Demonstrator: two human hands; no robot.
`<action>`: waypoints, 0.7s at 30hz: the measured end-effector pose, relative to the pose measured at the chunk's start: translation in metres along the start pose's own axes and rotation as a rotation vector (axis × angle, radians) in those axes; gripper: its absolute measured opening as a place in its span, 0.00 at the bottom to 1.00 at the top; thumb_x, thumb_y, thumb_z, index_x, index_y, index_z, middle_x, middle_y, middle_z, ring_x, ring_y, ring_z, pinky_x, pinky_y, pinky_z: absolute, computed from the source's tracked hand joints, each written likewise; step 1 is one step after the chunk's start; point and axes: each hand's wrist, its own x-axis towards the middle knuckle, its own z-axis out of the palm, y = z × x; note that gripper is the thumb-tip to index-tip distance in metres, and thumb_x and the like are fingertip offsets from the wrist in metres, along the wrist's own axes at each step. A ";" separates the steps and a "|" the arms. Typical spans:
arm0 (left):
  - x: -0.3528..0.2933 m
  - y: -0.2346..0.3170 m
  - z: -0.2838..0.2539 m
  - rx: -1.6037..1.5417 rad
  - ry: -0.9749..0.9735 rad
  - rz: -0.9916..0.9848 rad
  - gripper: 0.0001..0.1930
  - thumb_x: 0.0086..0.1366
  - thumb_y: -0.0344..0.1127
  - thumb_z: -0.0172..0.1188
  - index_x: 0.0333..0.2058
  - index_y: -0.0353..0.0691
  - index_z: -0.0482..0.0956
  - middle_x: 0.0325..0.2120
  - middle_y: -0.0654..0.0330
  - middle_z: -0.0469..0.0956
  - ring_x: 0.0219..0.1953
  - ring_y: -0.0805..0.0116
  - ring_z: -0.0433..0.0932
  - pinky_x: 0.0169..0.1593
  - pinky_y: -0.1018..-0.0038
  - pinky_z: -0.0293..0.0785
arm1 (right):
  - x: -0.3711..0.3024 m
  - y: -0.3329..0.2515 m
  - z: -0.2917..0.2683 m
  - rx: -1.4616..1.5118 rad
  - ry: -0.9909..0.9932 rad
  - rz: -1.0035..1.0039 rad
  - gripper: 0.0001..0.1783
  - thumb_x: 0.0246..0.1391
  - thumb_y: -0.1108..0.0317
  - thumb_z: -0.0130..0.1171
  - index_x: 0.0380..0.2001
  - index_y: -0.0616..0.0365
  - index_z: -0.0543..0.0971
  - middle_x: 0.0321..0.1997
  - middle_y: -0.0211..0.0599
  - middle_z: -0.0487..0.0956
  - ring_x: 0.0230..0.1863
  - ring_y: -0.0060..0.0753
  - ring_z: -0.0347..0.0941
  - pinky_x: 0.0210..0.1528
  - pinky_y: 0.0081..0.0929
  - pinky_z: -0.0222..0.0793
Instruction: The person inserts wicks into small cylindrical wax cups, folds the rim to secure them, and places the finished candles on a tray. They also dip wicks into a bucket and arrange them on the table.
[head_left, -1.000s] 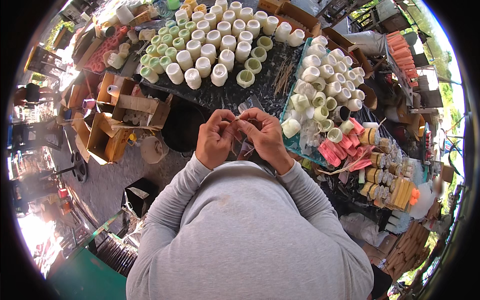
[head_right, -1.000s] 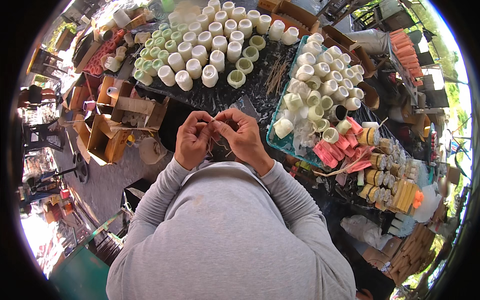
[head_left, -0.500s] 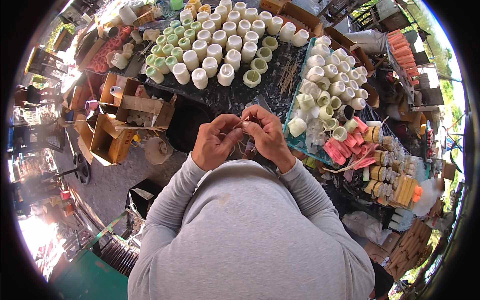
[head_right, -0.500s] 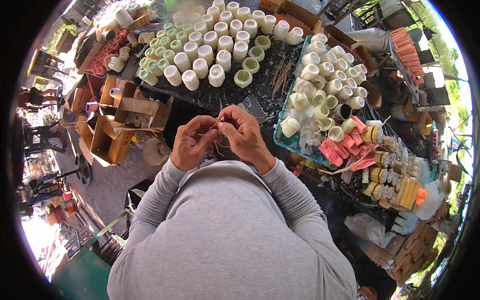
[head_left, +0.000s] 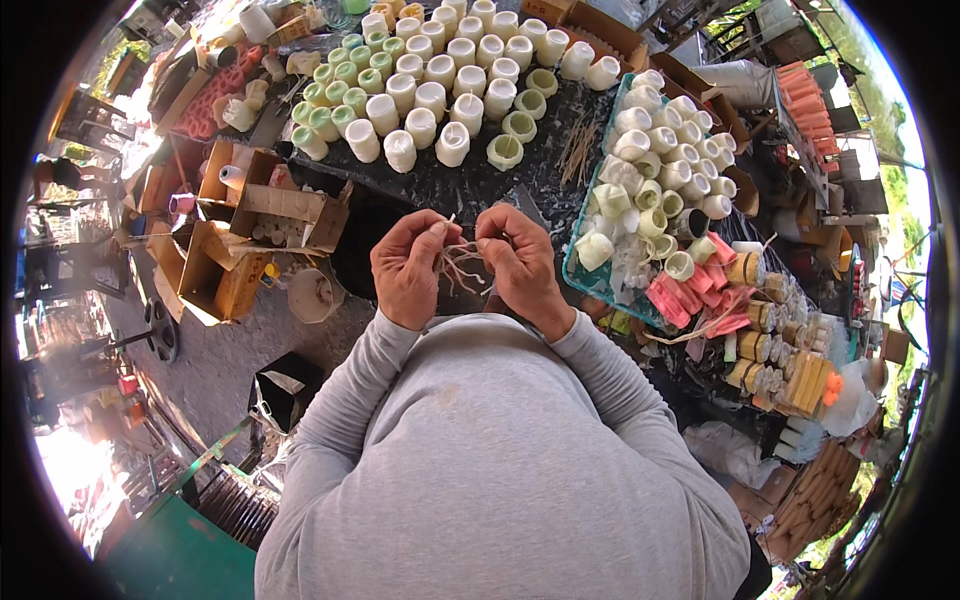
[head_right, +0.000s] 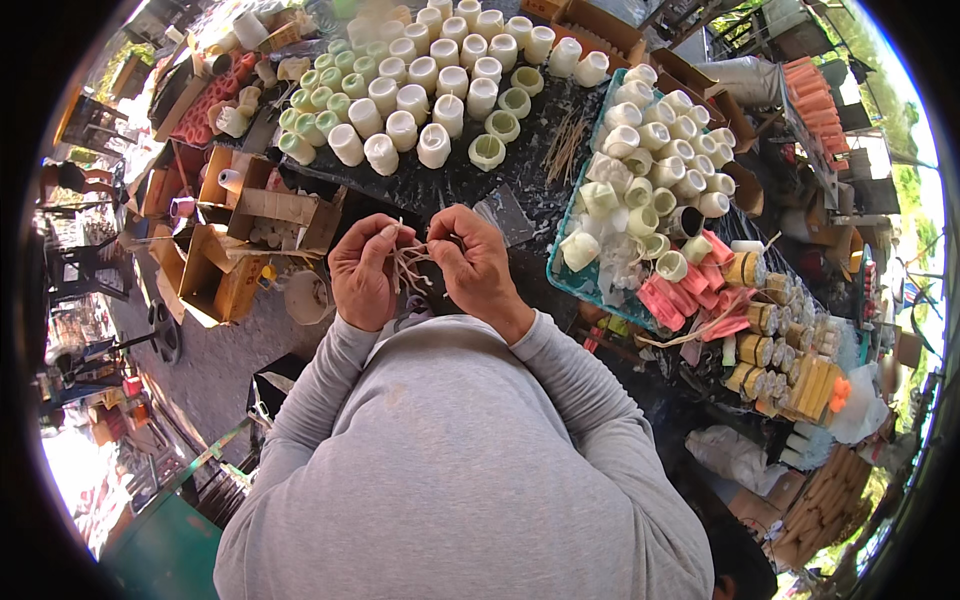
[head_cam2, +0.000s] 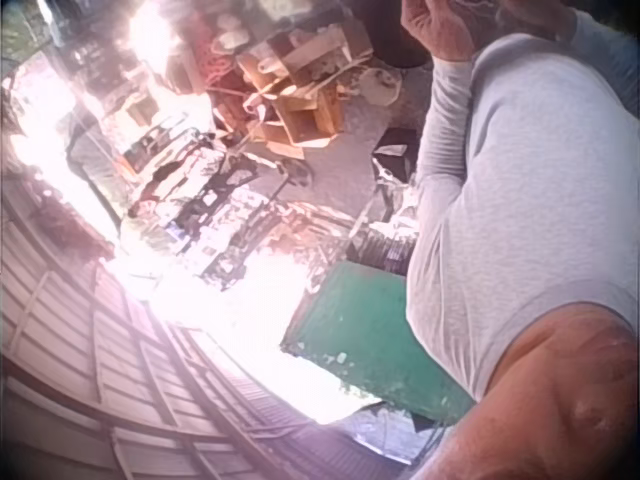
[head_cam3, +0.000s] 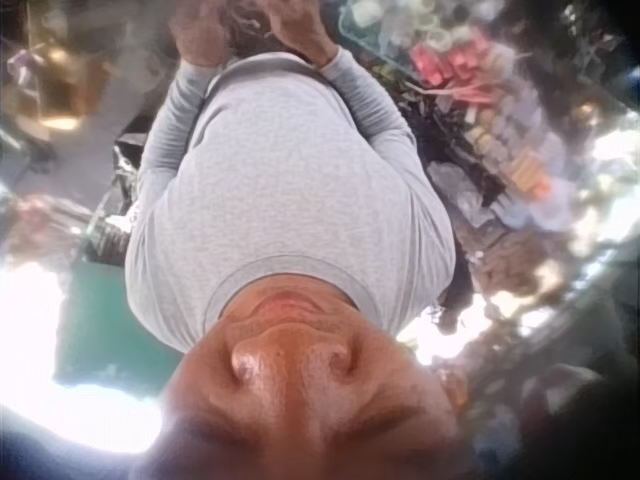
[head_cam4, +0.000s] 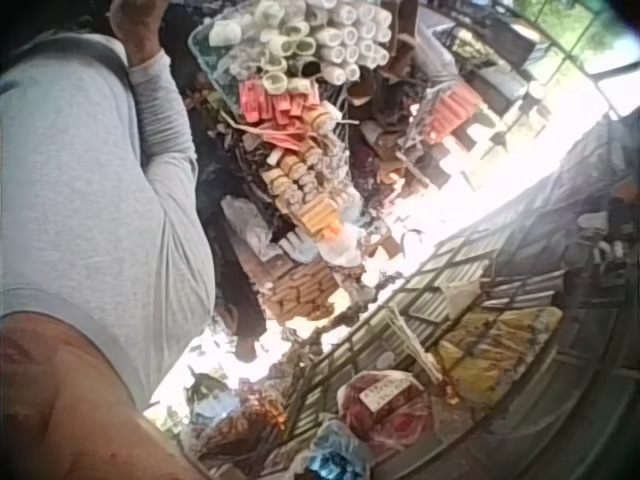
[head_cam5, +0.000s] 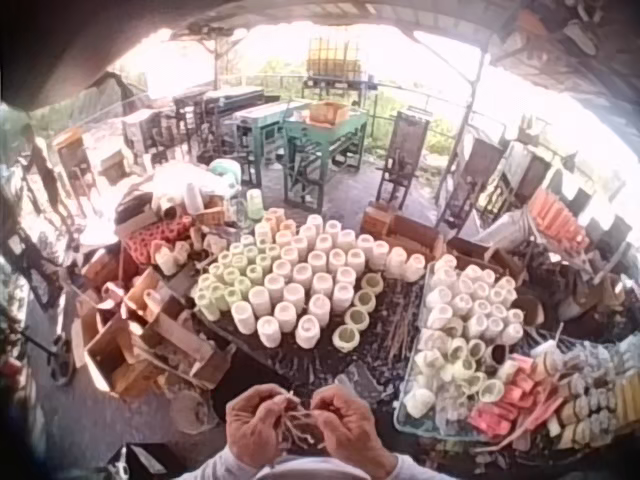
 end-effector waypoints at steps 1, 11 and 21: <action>0.000 0.001 0.000 0.005 -0.020 -0.016 0.06 0.74 0.26 0.59 0.43 0.30 0.83 0.34 0.61 0.85 0.36 0.77 0.82 0.41 0.81 0.79 | -0.002 0.000 0.000 0.060 -0.001 0.030 0.03 0.57 0.78 0.59 0.35 0.62 0.78 0.32 0.33 0.76 0.32 0.23 0.71 0.35 0.24 0.69; -0.001 0.008 0.003 0.143 -0.170 -0.062 0.07 0.72 0.27 0.62 0.43 0.30 0.85 0.30 0.60 0.86 0.29 0.77 0.82 0.31 0.80 0.79 | -0.002 -0.019 -0.016 -0.213 -0.054 -0.191 0.05 0.62 0.73 0.65 0.39 0.63 0.79 0.38 0.37 0.79 0.32 0.32 0.76 0.35 0.27 0.73; 0.005 -0.009 0.012 -0.347 -0.043 -0.145 0.05 0.77 0.30 0.56 0.46 0.35 0.75 0.34 0.60 0.81 0.35 0.75 0.81 0.40 0.77 0.81 | -0.011 0.001 -0.017 -0.162 -0.045 0.047 0.06 0.67 0.68 0.60 0.38 0.59 0.76 0.36 0.33 0.78 0.28 0.21 0.69 0.30 0.22 0.66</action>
